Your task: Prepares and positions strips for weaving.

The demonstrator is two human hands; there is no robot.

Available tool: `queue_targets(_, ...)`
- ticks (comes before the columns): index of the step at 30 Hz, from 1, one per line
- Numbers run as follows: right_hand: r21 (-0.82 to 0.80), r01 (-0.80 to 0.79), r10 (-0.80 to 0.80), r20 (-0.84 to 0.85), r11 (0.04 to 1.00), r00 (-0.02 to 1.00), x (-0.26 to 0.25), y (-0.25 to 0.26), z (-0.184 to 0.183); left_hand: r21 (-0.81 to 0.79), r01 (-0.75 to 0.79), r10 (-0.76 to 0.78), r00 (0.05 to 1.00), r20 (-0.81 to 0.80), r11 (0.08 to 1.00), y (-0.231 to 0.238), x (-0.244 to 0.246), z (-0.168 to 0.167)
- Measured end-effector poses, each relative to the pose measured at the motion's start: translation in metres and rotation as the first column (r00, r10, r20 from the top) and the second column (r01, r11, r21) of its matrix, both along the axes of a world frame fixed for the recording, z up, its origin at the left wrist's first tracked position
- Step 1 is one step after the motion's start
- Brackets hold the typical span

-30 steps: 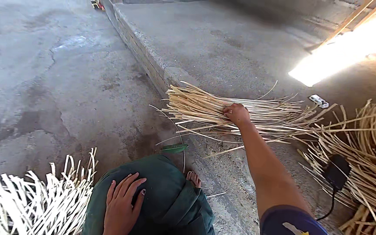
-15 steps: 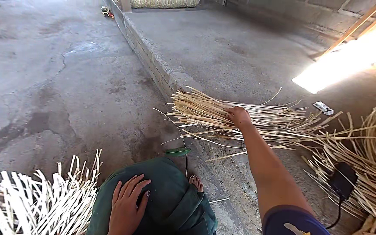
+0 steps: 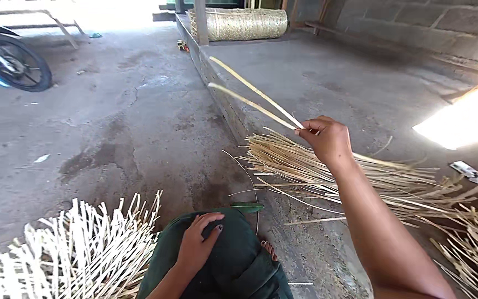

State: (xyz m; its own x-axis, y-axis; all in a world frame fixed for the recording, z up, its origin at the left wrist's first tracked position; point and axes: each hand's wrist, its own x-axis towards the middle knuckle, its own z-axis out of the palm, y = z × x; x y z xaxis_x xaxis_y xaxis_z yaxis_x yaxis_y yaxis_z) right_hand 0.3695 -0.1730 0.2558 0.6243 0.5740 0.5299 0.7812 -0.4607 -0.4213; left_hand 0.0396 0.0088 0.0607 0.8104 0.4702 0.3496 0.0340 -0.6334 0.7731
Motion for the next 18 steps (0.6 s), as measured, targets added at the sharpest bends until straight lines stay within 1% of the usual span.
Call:
queue_targets(2, 0.026, -0.162, 0.163, -0.012, 0.986, 0.987, -0.045, 0.016, 0.010, -0.129, 0.117, -0.107, 0.991, 0.082, 0.985, -0.006, 0.021, 0.028)
queue_targets(3, 0.034, -0.234, 0.236, -0.068, 0.972, 0.969, -0.066, 0.025, 0.010, -0.201, 0.188, -0.162, 0.977, 0.137, 0.961, -0.012, 0.031, 0.041)
queue_targets(5, 0.090, -0.356, 0.368, -0.234, 0.930, 0.900, -0.101, 0.042, 0.002, -0.392, 0.320, -0.234, 0.939, 0.253, 0.862, -0.028, 0.046, 0.064)
queue_targets(6, 0.146, -0.404, 0.430, -0.316, 0.903, 0.846, -0.117, 0.049, -0.007, -0.484, 0.357, -0.232, 0.926, 0.299, 0.799, -0.036, 0.050, 0.074)
queue_targets(8, 0.278, -0.433, 0.514, -0.435, 0.858, 0.740, -0.143, 0.060, -0.025, -0.625, 0.369, -0.131, 0.910, 0.393, 0.688, -0.051, 0.052, 0.087)
queue_targets(10, 0.381, -0.395, 0.545, -0.494, 0.836, 0.677, -0.164, 0.065, -0.040, -0.709, 0.343, 0.031, 0.889, 0.457, 0.616, -0.062, 0.049, 0.089)
queue_targets(12, 0.461, -0.357, 0.569, -0.491, 0.812, 0.660, -0.178, 0.069, -0.050, -0.757, 0.307, 0.149, 0.872, 0.467, 0.577, -0.065, 0.045, 0.084)
queue_targets(14, 0.556, -0.328, 0.614, -0.469, 0.764, 0.635, -0.188, 0.072, -0.053, -0.770, 0.303, 0.198, 0.854, 0.481, 0.561, -0.067, 0.038, 0.077)
queue_targets(16, 0.605, -0.329, 0.637, -0.406, 0.725, 0.656, -0.189, 0.073, -0.049, -0.771, 0.327, 0.217, 0.834, 0.508, 0.546, -0.065, 0.029, 0.076)
queue_targets(18, 0.578, -0.390, 0.626, -0.288, 0.717, 0.724, -0.178, 0.071, -0.043, -0.782, 0.333, 0.229, 0.830, 0.508, 0.527, -0.055, 0.018, 0.075)
